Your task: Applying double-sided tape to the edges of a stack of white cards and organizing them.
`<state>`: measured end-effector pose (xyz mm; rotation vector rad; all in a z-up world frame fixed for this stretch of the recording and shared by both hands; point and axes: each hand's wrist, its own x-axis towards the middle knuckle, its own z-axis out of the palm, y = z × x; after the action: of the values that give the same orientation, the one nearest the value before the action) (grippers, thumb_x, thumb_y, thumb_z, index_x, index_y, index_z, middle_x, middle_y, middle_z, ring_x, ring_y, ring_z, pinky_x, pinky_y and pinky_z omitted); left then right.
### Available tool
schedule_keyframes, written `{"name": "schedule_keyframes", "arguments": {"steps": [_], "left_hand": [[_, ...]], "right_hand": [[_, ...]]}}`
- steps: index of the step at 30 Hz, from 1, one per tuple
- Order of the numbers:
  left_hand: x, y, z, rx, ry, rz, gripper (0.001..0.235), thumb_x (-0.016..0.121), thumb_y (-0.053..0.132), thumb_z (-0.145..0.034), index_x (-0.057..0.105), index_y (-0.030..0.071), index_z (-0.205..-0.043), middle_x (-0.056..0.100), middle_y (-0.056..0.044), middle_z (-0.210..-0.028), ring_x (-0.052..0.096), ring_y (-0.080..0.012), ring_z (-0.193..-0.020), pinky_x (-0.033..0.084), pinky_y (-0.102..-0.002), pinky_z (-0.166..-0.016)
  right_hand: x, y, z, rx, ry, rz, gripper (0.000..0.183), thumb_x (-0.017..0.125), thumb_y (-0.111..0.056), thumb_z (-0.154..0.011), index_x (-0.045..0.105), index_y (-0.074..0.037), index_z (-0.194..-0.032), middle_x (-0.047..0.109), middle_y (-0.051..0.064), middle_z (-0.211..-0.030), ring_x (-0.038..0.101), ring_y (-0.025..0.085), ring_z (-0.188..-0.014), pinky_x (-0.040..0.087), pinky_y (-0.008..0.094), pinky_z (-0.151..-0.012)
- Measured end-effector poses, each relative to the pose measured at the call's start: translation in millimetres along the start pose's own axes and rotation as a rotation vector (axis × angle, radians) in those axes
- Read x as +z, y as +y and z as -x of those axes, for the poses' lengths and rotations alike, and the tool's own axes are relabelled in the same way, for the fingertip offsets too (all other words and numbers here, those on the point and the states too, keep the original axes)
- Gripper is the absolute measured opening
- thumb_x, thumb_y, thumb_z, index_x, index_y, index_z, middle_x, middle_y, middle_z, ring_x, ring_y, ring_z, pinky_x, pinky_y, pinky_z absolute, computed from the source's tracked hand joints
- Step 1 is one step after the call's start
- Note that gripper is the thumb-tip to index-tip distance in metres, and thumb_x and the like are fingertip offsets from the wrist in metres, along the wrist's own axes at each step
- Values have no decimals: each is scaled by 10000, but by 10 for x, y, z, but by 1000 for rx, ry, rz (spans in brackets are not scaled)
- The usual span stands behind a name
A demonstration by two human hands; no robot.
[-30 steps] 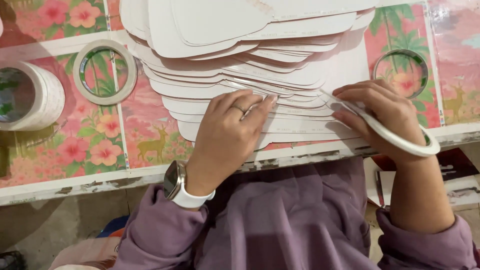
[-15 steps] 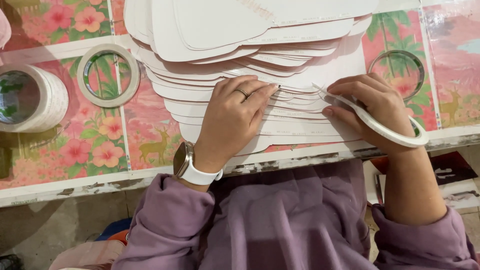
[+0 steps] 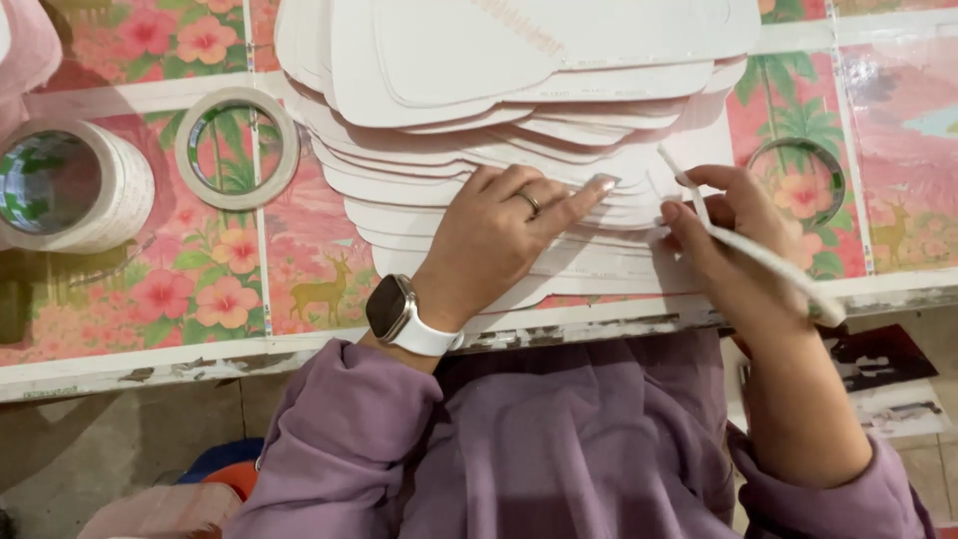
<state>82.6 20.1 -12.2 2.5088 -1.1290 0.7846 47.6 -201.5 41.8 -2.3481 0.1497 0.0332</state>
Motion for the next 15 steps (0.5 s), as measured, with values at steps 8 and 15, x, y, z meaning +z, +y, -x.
{"name": "schedule_keyframes", "arguments": {"steps": [8,15], "left_hand": [[79,-94,27,-143,-74,238,573,757,272,-898,461,167,-1378,631,1,-989,524,-213,-947,441,-357,-802],[122,-24,-31,-167,-57,296,516,743,167,-861,523,119,-1326,636,-35,-968,546,-228,-953,478,-360,-812]], "right_hand": [[73,120,-120,418,-13,-643,382,629,44,-851,457,-101,-1159,560,67,-757,679,197,-720,596,231,-703],[79,30,-101,423,-12,-617,311,644,-46,-881,445,-137,-1103,490,-10,-659,595,133,-631,543,224,-695]]}}
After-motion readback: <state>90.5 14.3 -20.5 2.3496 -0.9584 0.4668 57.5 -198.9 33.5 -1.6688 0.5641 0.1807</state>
